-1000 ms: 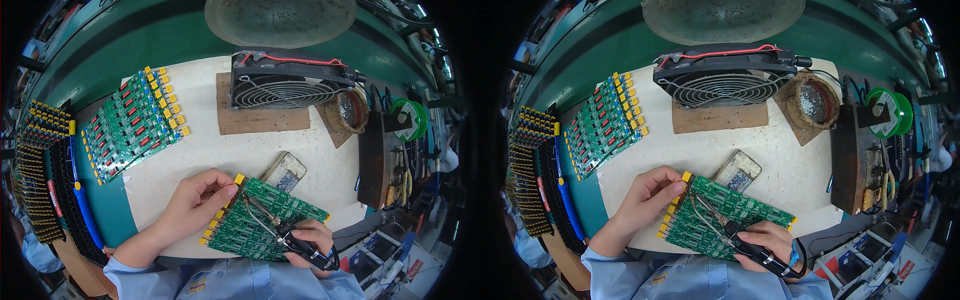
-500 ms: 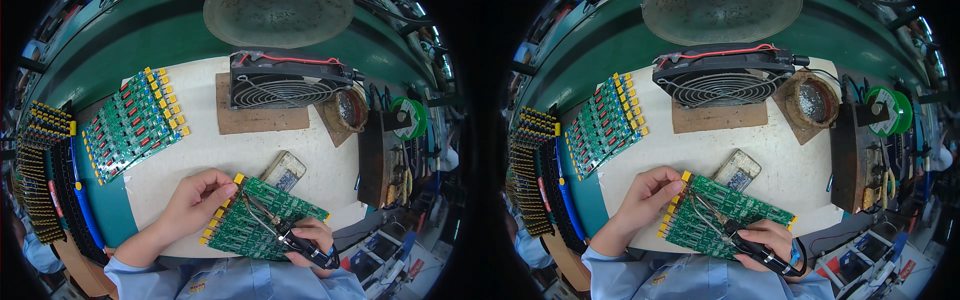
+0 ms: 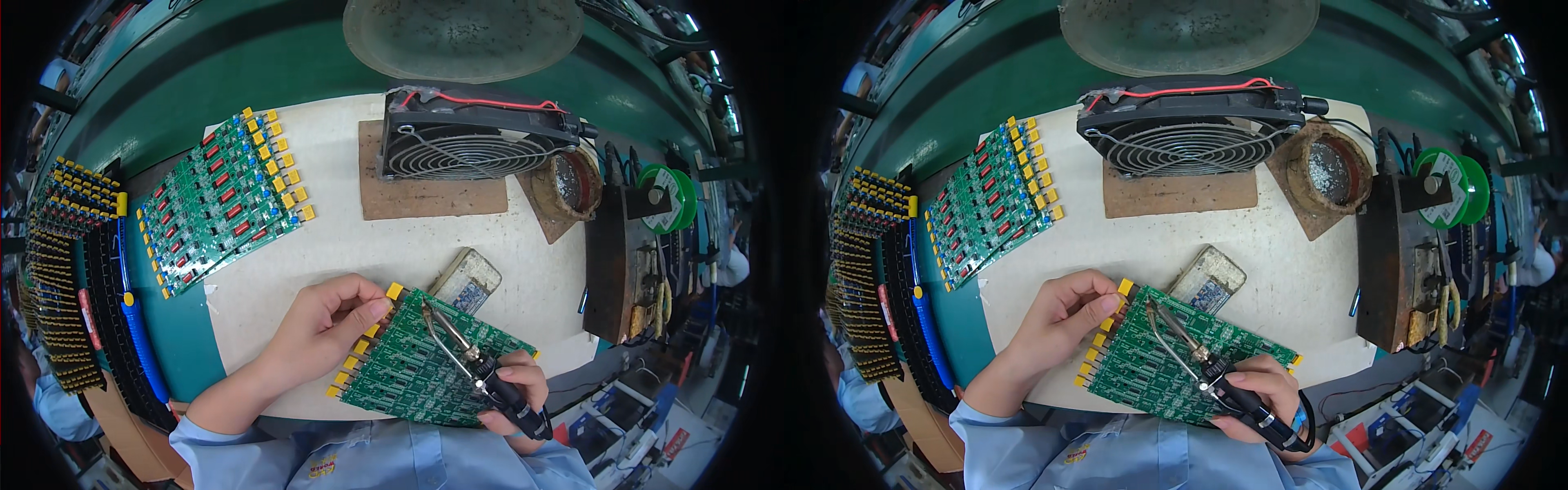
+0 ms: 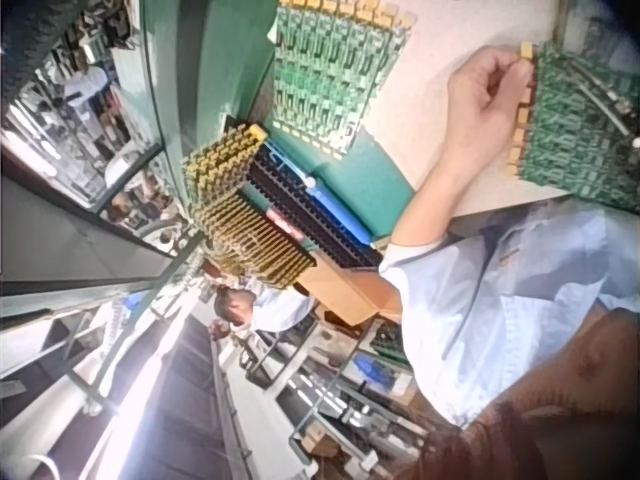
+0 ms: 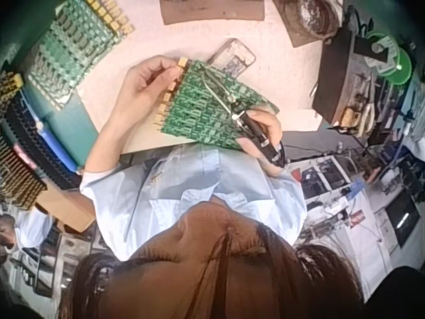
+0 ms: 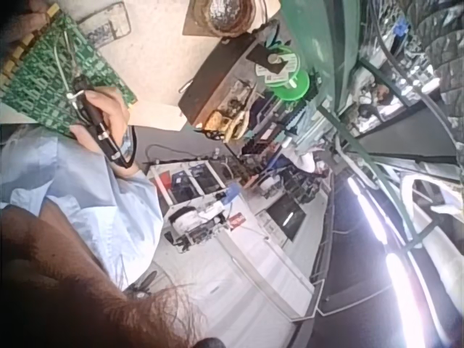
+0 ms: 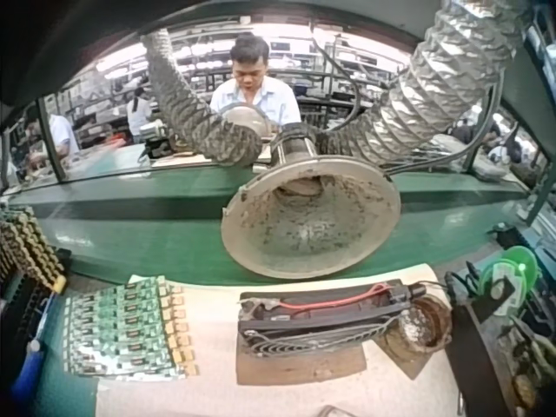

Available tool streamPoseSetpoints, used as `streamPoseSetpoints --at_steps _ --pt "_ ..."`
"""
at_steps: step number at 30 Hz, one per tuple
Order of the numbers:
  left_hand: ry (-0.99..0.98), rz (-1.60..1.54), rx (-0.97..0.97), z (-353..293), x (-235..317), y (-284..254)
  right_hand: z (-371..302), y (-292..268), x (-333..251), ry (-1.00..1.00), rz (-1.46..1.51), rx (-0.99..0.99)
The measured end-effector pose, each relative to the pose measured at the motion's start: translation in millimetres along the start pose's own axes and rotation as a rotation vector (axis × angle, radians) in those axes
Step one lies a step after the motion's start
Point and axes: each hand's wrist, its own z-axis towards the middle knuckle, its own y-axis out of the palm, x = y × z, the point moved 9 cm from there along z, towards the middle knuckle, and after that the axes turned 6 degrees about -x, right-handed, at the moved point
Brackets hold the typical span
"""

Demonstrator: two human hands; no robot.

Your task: The person takes circuit boards and solders components along their edges using a soldering iron, placing each board onto a stack.

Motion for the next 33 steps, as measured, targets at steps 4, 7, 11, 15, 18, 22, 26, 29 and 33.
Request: streamPoseSetpoints --at_steps 4,7,11,15,18,22,26,29,33 --pt "-0.005 0.04 0.003 -2.6 3.4 -1.0 1.1 1.8 -1.9 0.007 -0.007 -0.046" --pt "-0.013 0.082 0.002 -4.1 5.0 -1.8 2.5 6.8 -3.9 0.012 -0.032 -0.114" --pt "-0.022 0.097 0.006 -2.9 3.1 -2.5 5.9 10.8 -6.7 -0.023 -0.071 -0.148" --pt "-0.018 0.115 0.016 -3.8 1.5 -3.8 3.4 13.7 -4.3 -0.019 -0.136 -0.206" --pt "-0.011 0.123 0.022 -3.1 0.4 -4.0 4.6 15.1 -5.0 -0.015 -0.143 -0.214" --pt "0.012 0.132 0.027 -2.4 0.7 -3.8 7.8 13.7 -7.3 -0.007 -0.105 -0.176" --pt "0.013 0.145 0.029 -3.1 0.2 -4.4 8.1 14.4 -7.2 -0.009 -0.086 -0.172" --pt "-0.007 0.142 0.015 -2.8 0.1 -2.9 8.3 13.9 -7.1 -0.016 -0.076 -0.169" --pt "-0.027 0.132 0.016 -2.5 -1.1 -1.4 8.1 13.8 -7.1 -0.024 -0.068 -0.164"
